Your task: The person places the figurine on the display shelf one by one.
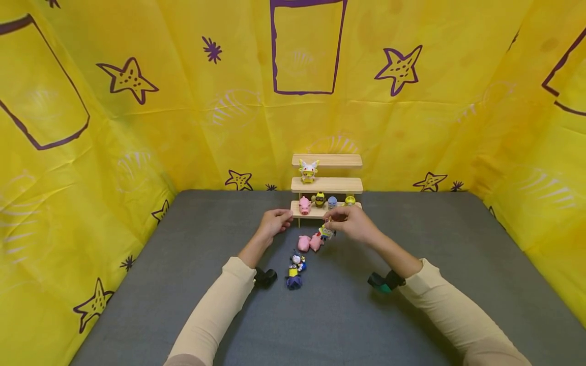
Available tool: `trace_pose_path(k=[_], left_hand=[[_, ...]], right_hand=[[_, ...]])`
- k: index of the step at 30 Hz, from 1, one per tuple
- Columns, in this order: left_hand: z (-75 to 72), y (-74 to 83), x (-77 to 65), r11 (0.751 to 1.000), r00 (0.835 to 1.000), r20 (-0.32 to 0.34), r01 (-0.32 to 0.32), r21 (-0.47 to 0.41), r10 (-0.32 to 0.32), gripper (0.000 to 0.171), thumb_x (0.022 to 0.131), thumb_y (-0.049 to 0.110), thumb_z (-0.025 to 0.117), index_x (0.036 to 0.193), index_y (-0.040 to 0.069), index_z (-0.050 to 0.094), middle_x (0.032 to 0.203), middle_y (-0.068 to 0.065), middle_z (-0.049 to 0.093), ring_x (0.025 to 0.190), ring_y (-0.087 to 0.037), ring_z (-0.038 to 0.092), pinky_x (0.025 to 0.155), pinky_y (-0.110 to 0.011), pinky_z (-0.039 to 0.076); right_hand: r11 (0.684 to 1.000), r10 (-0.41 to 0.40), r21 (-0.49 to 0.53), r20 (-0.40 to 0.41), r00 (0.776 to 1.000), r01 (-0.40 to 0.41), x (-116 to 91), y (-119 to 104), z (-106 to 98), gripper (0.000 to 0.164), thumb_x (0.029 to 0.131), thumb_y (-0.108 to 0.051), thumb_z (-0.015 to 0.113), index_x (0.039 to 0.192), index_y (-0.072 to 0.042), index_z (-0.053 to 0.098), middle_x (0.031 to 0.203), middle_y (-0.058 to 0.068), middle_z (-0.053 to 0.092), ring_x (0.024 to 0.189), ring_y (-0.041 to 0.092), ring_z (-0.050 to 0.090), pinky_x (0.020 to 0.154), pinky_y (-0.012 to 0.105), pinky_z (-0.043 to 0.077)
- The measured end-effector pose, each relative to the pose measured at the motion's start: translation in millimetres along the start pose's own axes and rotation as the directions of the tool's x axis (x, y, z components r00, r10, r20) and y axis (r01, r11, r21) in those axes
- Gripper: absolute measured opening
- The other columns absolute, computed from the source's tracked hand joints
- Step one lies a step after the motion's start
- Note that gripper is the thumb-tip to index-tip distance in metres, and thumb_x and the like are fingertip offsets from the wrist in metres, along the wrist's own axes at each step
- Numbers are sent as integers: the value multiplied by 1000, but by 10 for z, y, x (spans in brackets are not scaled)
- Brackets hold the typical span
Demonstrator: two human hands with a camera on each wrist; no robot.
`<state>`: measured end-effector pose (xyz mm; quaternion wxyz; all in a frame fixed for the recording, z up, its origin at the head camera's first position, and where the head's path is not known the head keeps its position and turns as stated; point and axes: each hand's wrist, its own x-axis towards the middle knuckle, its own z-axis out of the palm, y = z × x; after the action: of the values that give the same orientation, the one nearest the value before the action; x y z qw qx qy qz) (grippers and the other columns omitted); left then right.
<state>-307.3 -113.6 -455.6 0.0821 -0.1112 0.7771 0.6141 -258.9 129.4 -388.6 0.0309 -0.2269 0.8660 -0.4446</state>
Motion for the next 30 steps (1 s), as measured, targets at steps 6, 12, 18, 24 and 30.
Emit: trace_pose_path(k=[6,12,18,24,30], left_hand=[[-11,2,1,1000,1000,1,4,-5,-4,29,96,24,62,118,4,68,101,-10,71,77,-11,62,69,-23,50],[-14,4,3,1000,1000,-1,7,-7,-7,29,96,23,62,118,4,68,102,-10,71,76,-11,62,68,-22,49],[-7,3,-6,1000,1000,4,10,-10,-10,29,96,22,62,117,3,68,100,-10,71,75,-11,62,69,-24,50],[-6,3,-6,1000,1000,5,5,-13,-5,29,96,22,63,117,3,68,100,-10,71,75,-10,62,70,-24,50],[-15,-3,2,1000,1000,7,3,-7,-3,29,96,23,63,117,4,68,101,-9,71,74,-9,61,68,-22,50]], right_hand=[[1000,-9,-30,-51,999,7,67,-85,-105,22,85,-13,71,104,-1,72,88,12,69,79,17,59,68,28,48],[999,15,-34,-103,995,-19,174,-174,-217,25,86,-14,72,107,0,69,93,14,69,84,23,60,71,30,47],[998,33,-41,-150,988,-40,269,-243,-318,22,86,-15,74,101,-1,69,89,14,68,80,23,59,66,28,46],[998,31,-57,-164,986,-40,356,-255,-402,21,87,-16,72,104,-3,70,92,14,68,83,24,60,69,29,46],[997,9,-71,-179,984,-22,451,-264,-474,21,88,-15,72,104,-1,69,94,17,69,84,26,60,70,29,45]])
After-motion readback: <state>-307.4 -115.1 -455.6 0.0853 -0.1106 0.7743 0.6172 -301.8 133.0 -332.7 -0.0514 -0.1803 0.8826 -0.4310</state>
